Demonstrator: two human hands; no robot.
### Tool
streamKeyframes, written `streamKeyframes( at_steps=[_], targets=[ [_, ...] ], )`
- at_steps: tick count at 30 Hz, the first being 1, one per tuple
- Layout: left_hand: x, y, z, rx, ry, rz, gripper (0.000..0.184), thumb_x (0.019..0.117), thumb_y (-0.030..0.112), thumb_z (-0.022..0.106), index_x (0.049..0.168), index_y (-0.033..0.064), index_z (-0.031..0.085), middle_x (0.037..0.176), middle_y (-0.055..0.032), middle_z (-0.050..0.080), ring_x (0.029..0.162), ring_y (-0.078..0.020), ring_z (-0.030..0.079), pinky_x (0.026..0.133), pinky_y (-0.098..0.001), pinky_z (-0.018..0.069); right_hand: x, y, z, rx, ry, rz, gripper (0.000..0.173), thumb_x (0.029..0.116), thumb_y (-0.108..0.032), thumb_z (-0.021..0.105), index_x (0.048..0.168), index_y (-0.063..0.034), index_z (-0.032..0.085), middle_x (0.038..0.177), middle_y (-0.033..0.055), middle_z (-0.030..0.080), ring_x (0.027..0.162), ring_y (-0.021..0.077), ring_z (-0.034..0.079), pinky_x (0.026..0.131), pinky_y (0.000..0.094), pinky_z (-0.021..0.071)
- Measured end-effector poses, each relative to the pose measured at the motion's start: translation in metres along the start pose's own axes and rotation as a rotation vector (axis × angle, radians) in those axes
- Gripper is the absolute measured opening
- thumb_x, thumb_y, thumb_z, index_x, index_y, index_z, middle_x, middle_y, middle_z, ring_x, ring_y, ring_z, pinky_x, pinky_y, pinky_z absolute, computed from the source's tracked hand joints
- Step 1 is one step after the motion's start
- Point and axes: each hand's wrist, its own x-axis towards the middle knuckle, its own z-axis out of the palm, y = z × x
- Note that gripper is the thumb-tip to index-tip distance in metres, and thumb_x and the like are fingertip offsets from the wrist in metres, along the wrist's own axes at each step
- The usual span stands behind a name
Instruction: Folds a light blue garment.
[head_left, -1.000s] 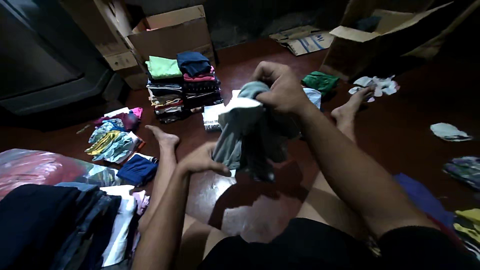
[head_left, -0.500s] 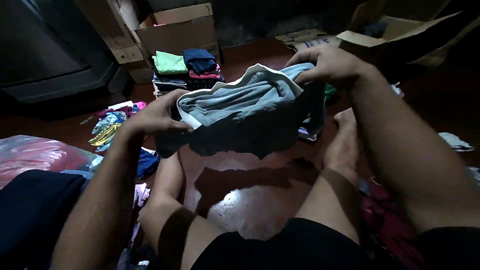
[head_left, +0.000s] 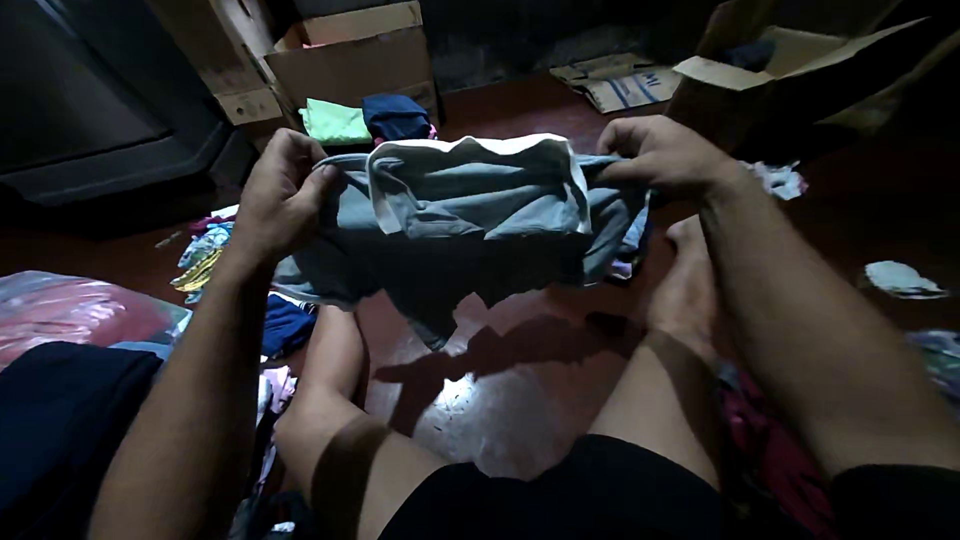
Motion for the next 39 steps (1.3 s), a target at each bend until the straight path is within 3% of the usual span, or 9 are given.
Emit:
streamKeyframes(
  at_steps=[3,7,12,18,22,27,33,35,39],
  targets=[
    [0.001,0.003,-0.012,0.23,-0.134,0.081,0.026,0.0992,0.024,0.065,0.113,0.0022,0.066,0.09,-0.0088,0.067,0.076,-0.0117,0.062,0.073,-0.0374,0.0534,-0.003,0.004,0.003,-0.083,-0.098,0.087,0.012,0.0886,-0.003,0.075,0.1,-0.0049,0.071,0.08,0.003,0.07,0.067,0.0083,0.065,0.065,0.0285,0.0573],
    [0.004,-0.013,-0.013,0.263,-0.23,0.031,0.02,0.0989,0.025,0.065,0.096,0.0064,0.07,0.076,-0.0018,0.063,0.065,-0.007,0.056,0.065,-0.0344,0.0494,0.002,0.017,0.007,-0.029,-0.228,0.159,0.007,0.0941,-0.002,0.068,0.089,-0.0051,0.071,0.074,0.0014,0.069,0.065,0.0066,0.065,0.065,0.0267,0.0568],
    [-0.002,-0.028,-0.006,0.294,0.049,0.029,0.031,0.1052,0.03,0.056,0.11,0.0017,0.069,0.09,-0.0099,0.068,0.076,-0.0077,0.061,0.075,-0.0324,0.0517,0.009,0.044,0.025,-0.395,0.117,-0.012,0.015,0.0895,-0.007,0.074,0.104,-0.0034,0.075,0.102,0.0167,0.069,0.095,0.03,0.065,0.088,0.0554,0.051],
    [-0.086,0.008,0.006,0.344,0.068,0.333,0.024,0.0981,0.01,0.054,0.106,-0.0064,0.069,0.087,-0.0212,0.063,0.077,-0.0262,0.059,0.071,-0.0407,0.049,-0.031,0.082,0.055,-0.288,0.358,-0.159,0.016,0.0883,-0.013,0.072,0.102,-0.0037,0.074,0.101,0.0134,0.063,0.09,0.0177,0.057,0.077,0.0336,0.0478],
    [-0.147,0.006,0.003,0.241,-0.094,0.291,0.025,0.1001,0.021,0.054,0.109,0.0069,0.072,0.087,-0.0067,0.064,0.078,-0.0119,0.06,0.07,-0.0287,0.0515,-0.067,0.102,0.062,-0.028,0.169,-0.296,0.014,0.0895,-0.008,0.063,0.101,-0.0036,0.07,0.124,0.0096,0.067,0.123,0.0177,0.061,0.106,0.037,0.0504],
    [-0.152,-0.003,-0.048,0.151,-0.038,0.192,0.025,0.104,0.027,0.059,0.118,0.0075,0.068,0.105,-0.0016,0.068,0.094,-0.0061,0.064,0.083,-0.0263,0.055,-0.095,0.068,0.063,0.218,-0.007,-0.322,0.015,0.0965,-0.016,0.063,0.107,-0.0235,0.069,0.097,-0.0153,0.07,0.086,-0.0031,0.066,0.078,0.0174,0.0579],
    [-0.025,-0.006,-0.038,0.358,-0.1,0.158,0.032,0.1037,0.029,0.056,0.112,0.0004,0.066,0.095,-0.0078,0.066,0.08,-0.0012,0.058,0.076,-0.0231,0.0507,-0.092,0.071,0.091,0.295,0.106,-0.193,0.011,0.0962,-0.015,0.063,0.105,-0.0217,0.066,0.09,-0.015,0.067,0.074,-0.0053,0.06,0.066,0.014,0.0529],
    [0.002,-0.003,-0.022,0.367,-0.171,0.115,0.029,0.1038,0.023,0.056,0.109,-0.0027,0.067,0.094,-0.0148,0.067,0.081,-0.0138,0.061,0.079,-0.0381,0.0517,-0.098,0.073,0.093,0.279,0.105,-0.089,0.012,0.0943,-0.011,0.061,0.103,-0.0187,0.066,0.081,-0.0107,0.066,0.062,-0.0031,0.057,0.055,0.0144,0.0498],
    [0.014,-0.009,-0.001,0.321,-0.238,0.107,0.027,0.1044,0.027,0.056,0.108,0.0032,0.069,0.092,-0.0082,0.067,0.08,-0.0109,0.061,0.078,-0.0383,0.052,-0.113,0.092,0.086,0.363,0.071,0.013,0.013,0.094,-0.013,0.06,0.102,-0.0205,0.067,0.084,-0.0082,0.069,0.067,-0.0008,0.062,0.059,0.0162,0.0533]
  ],
)
